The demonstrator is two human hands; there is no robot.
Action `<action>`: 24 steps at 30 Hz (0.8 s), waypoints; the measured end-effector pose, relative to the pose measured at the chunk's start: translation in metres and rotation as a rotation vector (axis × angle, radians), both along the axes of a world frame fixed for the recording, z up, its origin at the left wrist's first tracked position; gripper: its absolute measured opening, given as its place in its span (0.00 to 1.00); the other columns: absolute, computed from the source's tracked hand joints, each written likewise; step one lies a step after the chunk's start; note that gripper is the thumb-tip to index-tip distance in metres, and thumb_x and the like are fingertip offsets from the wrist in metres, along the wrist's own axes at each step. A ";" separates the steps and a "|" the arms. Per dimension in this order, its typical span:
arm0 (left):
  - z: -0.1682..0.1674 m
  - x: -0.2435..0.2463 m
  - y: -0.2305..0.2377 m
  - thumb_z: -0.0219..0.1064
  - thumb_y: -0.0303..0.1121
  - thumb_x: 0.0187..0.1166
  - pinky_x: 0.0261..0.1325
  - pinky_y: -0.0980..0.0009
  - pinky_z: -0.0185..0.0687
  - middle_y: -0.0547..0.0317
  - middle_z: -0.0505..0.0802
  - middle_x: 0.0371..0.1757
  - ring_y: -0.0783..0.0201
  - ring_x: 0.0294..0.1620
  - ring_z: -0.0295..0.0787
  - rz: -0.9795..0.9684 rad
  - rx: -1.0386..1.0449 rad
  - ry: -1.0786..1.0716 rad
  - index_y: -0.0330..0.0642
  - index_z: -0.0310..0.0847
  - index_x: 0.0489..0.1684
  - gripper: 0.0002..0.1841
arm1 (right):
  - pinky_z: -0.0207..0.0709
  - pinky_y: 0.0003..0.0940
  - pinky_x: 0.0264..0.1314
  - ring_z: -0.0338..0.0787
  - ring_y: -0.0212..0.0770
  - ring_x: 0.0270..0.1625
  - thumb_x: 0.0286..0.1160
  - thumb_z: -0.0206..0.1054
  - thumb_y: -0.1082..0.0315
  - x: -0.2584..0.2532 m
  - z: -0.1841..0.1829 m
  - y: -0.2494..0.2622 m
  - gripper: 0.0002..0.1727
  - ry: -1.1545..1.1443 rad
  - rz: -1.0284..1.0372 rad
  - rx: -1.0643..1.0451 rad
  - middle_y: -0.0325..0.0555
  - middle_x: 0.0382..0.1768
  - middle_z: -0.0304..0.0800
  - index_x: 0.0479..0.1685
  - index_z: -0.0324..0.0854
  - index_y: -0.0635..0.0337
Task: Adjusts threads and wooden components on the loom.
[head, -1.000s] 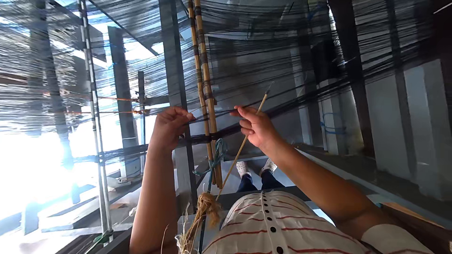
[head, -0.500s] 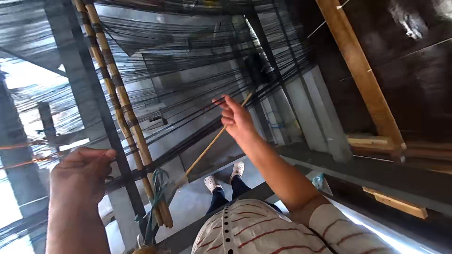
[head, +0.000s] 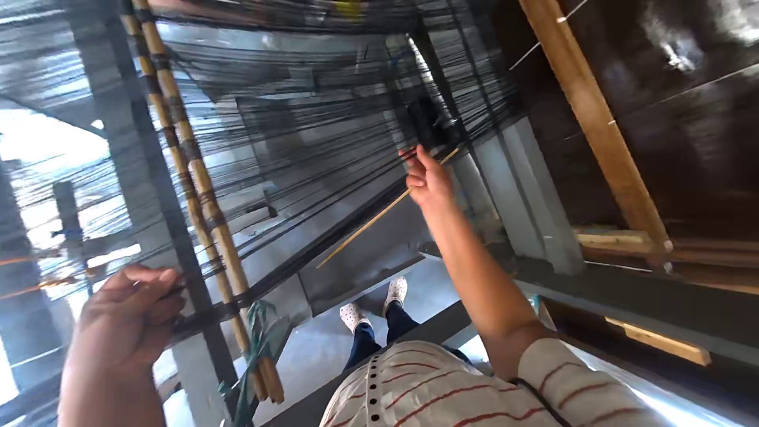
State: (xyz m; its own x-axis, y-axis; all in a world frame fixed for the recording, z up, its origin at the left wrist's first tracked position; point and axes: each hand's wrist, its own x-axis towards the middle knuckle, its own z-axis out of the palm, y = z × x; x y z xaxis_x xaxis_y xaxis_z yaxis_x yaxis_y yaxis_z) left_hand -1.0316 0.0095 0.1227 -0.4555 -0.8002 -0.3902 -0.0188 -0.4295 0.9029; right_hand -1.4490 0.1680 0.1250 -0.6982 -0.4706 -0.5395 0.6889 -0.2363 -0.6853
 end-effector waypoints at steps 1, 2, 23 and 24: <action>-0.008 0.006 -0.003 0.66 0.29 0.75 0.13 0.88 0.60 0.73 0.90 0.26 0.85 0.12 0.67 -0.022 -0.002 0.037 0.63 0.86 0.25 0.12 | 0.52 0.13 0.10 0.61 0.19 0.10 0.93 0.52 0.65 -0.007 -0.001 0.001 0.13 -0.004 -0.027 -0.006 0.36 0.32 0.88 0.45 0.81 0.60; -0.014 0.011 -0.006 0.67 0.31 0.75 0.13 0.88 0.60 0.73 0.90 0.26 0.85 0.12 0.66 -0.037 0.000 0.055 0.64 0.86 0.25 0.11 | 0.52 0.13 0.09 0.61 0.19 0.10 0.93 0.52 0.65 -0.014 -0.002 0.002 0.13 -0.006 -0.065 -0.012 0.36 0.31 0.88 0.44 0.80 0.59; -0.019 0.015 -0.008 0.67 0.30 0.76 0.14 0.88 0.59 0.72 0.88 0.25 0.85 0.12 0.65 0.002 0.029 0.097 0.59 0.86 0.28 0.09 | 0.55 0.12 0.09 0.63 0.21 0.11 0.87 0.54 0.75 -0.151 0.006 0.023 0.05 -0.032 -0.262 0.031 0.38 0.29 0.80 0.42 0.74 0.59; -0.020 0.016 -0.008 0.67 0.30 0.76 0.14 0.88 0.59 0.72 0.88 0.25 0.85 0.12 0.65 -0.001 0.026 0.095 0.59 0.86 0.28 0.09 | 0.55 0.12 0.09 0.63 0.20 0.11 0.86 0.54 0.75 -0.151 0.005 0.024 0.06 -0.026 -0.260 0.034 0.38 0.28 0.80 0.42 0.74 0.59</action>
